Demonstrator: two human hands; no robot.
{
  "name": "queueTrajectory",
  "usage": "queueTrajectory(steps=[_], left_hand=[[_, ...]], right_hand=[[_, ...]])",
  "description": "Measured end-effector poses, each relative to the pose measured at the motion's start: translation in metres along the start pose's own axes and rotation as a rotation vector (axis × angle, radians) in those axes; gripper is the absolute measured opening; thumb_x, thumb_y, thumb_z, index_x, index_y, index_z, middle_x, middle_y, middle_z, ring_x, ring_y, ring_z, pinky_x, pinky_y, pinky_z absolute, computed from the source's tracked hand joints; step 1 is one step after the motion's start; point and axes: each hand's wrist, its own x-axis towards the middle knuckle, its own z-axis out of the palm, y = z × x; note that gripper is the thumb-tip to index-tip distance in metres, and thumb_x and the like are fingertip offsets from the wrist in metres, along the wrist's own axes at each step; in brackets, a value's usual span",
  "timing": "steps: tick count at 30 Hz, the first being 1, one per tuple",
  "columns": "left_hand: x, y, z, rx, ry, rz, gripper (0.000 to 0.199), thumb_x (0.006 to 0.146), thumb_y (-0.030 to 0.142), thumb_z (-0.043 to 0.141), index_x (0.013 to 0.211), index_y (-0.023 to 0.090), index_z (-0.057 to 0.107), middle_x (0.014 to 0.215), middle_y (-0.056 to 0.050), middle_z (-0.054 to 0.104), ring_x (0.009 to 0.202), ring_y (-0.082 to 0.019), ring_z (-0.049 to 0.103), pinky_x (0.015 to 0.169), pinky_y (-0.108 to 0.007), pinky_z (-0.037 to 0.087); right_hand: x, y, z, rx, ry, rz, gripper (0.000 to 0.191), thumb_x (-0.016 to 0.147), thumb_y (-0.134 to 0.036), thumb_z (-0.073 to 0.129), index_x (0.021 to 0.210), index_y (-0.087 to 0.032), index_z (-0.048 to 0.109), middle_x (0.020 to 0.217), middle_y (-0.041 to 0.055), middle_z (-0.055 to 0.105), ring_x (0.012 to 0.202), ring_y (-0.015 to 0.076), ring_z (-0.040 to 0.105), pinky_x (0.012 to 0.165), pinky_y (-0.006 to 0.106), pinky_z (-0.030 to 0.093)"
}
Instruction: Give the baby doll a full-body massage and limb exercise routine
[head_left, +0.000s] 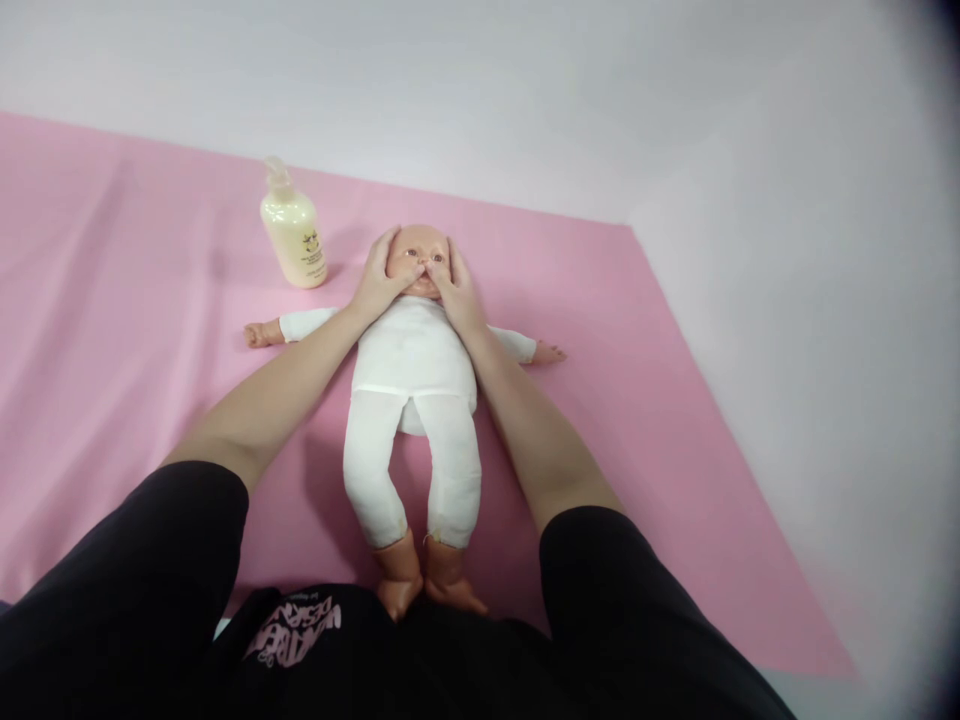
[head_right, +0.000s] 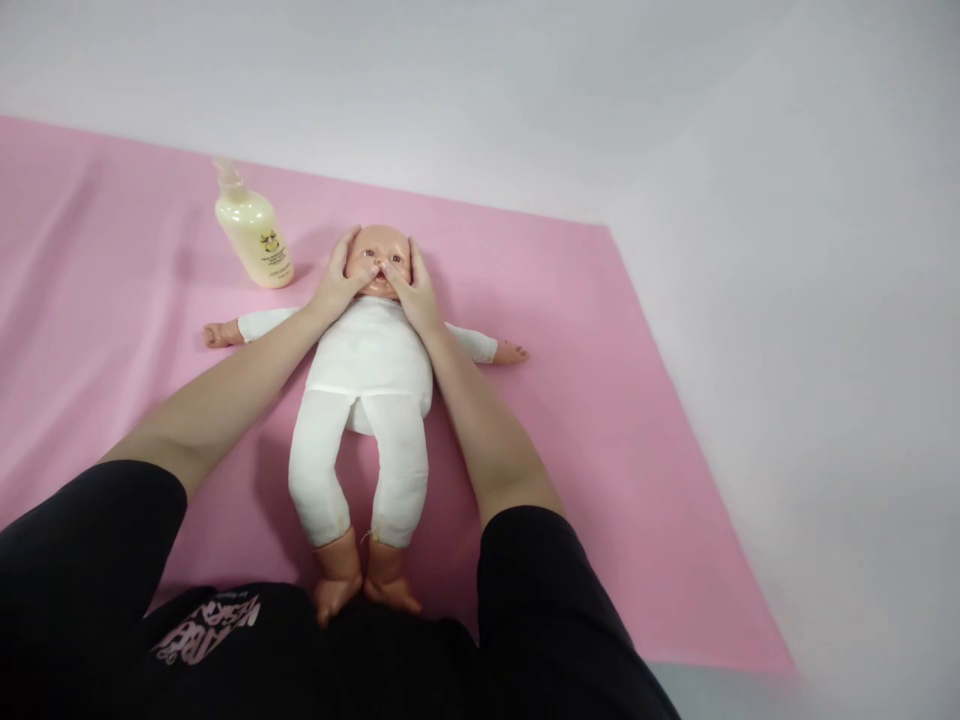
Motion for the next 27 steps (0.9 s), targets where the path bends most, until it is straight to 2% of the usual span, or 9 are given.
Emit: queueTrajectory(steps=[3,10,18,23,27], left_hand=[[-0.001,0.004,0.000,-0.010,-0.001,0.014,0.096,0.080,0.082,0.074,0.154,0.026,0.050,0.168,-0.016,0.044,0.161,-0.038,0.033,0.135,-0.054,0.023],[-0.004,0.011,0.001,-0.024,0.000,0.034,0.086,0.088,0.082,0.065,0.154,0.028,0.050,0.168,-0.014,0.045,0.163,-0.036,0.030,0.136,-0.053,0.019],[-0.001,0.002,0.001,-0.008,0.010,0.024,0.093,0.085,0.086,0.063,0.154,0.026,0.049,0.166,-0.016,0.045,0.160,-0.036,0.035,0.135,-0.052,0.023],[-0.001,0.000,0.001,-0.001,0.018,0.032,0.091,0.085,0.087,0.063,0.153,0.028,0.050,0.166,-0.015,0.046,0.159,-0.036,0.037,0.134,-0.052,0.025],[-0.001,0.001,0.001,0.002,0.014,0.029,0.091,0.085,0.087,0.062,0.153,0.027,0.050,0.166,-0.015,0.046,0.159,-0.036,0.037,0.134,-0.052,0.025]], right_hand=[[-0.002,-0.004,0.001,0.044,0.017,0.026,0.088,0.098,-0.059,0.066,0.169,-0.023,0.031,0.175,0.0054,0.038,0.164,0.0210,0.034,0.137,0.039,0.025],[-0.002,-0.008,0.003,0.084,0.017,0.044,0.089,0.098,-0.068,0.060,0.171,-0.028,0.029,0.175,0.0017,0.036,0.167,0.0227,0.025,0.138,0.041,0.019],[-0.004,-0.016,0.004,0.099,0.023,0.069,0.077,0.105,-0.064,0.051,0.168,-0.023,0.034,0.174,0.0030,0.039,0.167,0.0224,0.026,0.139,0.040,0.018],[-0.009,-0.024,0.004,0.072,0.009,0.073,0.079,0.107,-0.068,0.040,0.168,-0.018,0.032,0.170,0.0048,0.046,0.168,0.0243,0.022,0.139,0.044,0.015],[-0.008,-0.022,0.004,0.084,0.027,0.063,0.078,0.107,-0.066,0.043,0.168,-0.018,0.032,0.173,0.0054,0.040,0.167,0.0242,0.026,0.139,0.042,0.017]])
